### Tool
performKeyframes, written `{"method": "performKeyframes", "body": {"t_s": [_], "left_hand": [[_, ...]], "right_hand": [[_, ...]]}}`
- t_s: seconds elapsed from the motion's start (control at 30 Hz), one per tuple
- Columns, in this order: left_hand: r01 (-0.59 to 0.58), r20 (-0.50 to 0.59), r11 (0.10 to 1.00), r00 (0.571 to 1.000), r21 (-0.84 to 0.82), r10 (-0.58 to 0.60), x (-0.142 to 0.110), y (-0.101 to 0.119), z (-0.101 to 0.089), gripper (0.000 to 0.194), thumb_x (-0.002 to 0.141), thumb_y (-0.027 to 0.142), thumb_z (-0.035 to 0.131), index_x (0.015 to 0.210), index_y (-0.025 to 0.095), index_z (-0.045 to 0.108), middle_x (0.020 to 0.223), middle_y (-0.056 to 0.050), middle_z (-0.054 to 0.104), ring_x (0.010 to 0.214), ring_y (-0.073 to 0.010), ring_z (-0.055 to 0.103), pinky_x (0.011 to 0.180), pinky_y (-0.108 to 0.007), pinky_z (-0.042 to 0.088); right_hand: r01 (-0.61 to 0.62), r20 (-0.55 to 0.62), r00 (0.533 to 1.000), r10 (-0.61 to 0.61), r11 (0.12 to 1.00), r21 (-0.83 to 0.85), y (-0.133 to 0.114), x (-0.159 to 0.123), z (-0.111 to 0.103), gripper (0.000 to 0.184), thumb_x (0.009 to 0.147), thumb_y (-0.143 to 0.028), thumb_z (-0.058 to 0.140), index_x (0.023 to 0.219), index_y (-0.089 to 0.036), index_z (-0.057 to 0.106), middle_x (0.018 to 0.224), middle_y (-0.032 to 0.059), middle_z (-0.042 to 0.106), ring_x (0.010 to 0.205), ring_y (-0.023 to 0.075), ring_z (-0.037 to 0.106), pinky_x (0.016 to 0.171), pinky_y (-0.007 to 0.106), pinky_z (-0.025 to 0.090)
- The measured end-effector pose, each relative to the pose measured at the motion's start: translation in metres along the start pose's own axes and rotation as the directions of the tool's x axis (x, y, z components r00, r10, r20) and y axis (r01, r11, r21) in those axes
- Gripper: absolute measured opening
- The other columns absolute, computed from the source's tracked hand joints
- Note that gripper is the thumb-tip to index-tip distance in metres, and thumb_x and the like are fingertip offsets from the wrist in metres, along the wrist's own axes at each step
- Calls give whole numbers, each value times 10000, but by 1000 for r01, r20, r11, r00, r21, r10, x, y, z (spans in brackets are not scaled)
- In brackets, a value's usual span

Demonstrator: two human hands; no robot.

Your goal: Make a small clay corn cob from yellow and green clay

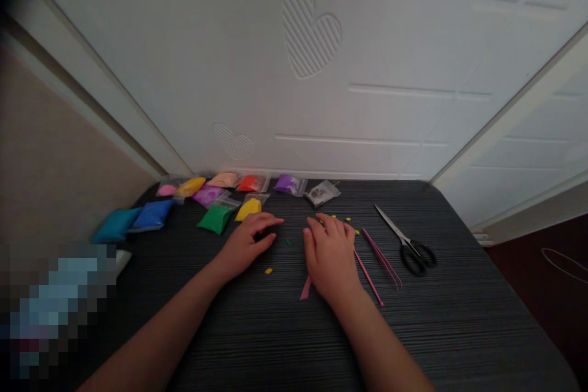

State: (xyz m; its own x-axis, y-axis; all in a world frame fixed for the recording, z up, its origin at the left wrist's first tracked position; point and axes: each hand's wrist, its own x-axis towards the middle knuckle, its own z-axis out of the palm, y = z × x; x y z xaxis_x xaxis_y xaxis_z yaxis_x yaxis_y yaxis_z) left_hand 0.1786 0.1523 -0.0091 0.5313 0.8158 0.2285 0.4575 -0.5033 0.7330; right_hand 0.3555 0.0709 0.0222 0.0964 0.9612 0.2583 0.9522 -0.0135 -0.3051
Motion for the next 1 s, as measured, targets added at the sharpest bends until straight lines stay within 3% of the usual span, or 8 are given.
{"method": "performKeyframes", "body": {"t_s": [0.07,0.17,0.27,0.43,0.6,0.8,1.0], "left_hand": [[-64,53,994,997,94,59,-1,2,2,304,744,214,531,1036,262,601,1029,-31,547,982,-180,460,898,-344,353],[-111,101,979,990,173,95,-2,2,5,300,750,245,542,1043,267,601,1053,-31,541,990,-184,448,901,-350,354],[-147,120,966,985,215,123,-2,0,7,273,770,258,522,1028,271,610,1084,-32,535,1004,-189,442,898,-360,353],[-169,95,961,984,220,151,-3,0,10,183,783,266,507,897,258,650,1018,-28,550,949,-179,458,851,-346,373],[-163,64,968,986,192,153,-3,3,10,133,774,237,520,825,225,642,942,-29,568,920,-173,472,833,-331,376],[-100,-11,984,995,145,103,-2,3,8,129,781,239,511,824,202,627,887,-33,585,891,-166,498,828,-322,378],[-84,-9,983,996,163,86,-3,4,10,136,777,266,517,807,192,628,850,-32,592,855,-164,504,814,-322,381]], "right_hand": [[-37,60,998,36,999,20,6,2,-5,308,893,-304,276,935,-217,569,972,36,607,908,157,543,779,296,360],[-112,209,971,116,993,-30,11,0,-8,289,870,-350,319,761,-214,550,740,12,620,678,151,570,587,268,349],[-119,303,941,147,987,-109,9,-5,-7,215,824,-376,410,764,-217,542,732,12,621,658,162,575,551,265,320],[-44,288,954,88,987,-155,-4,-11,-3,154,834,-296,403,823,-207,528,835,32,602,726,160,577,605,262,341],[57,292,956,-33,996,-74,-8,-13,-4,153,851,-226,375,826,-204,524,845,25,577,756,132,550,646,233,356],[50,280,960,-16,992,-115,-6,-13,0,254,875,-278,333,783,-189,552,820,42,580,752,147,552,669,250,362],[15,258,966,36,981,-194,-6,-9,3,238,867,-268,345,774,-186,548,826,41,610,751,158,581,633,260,361]]}}
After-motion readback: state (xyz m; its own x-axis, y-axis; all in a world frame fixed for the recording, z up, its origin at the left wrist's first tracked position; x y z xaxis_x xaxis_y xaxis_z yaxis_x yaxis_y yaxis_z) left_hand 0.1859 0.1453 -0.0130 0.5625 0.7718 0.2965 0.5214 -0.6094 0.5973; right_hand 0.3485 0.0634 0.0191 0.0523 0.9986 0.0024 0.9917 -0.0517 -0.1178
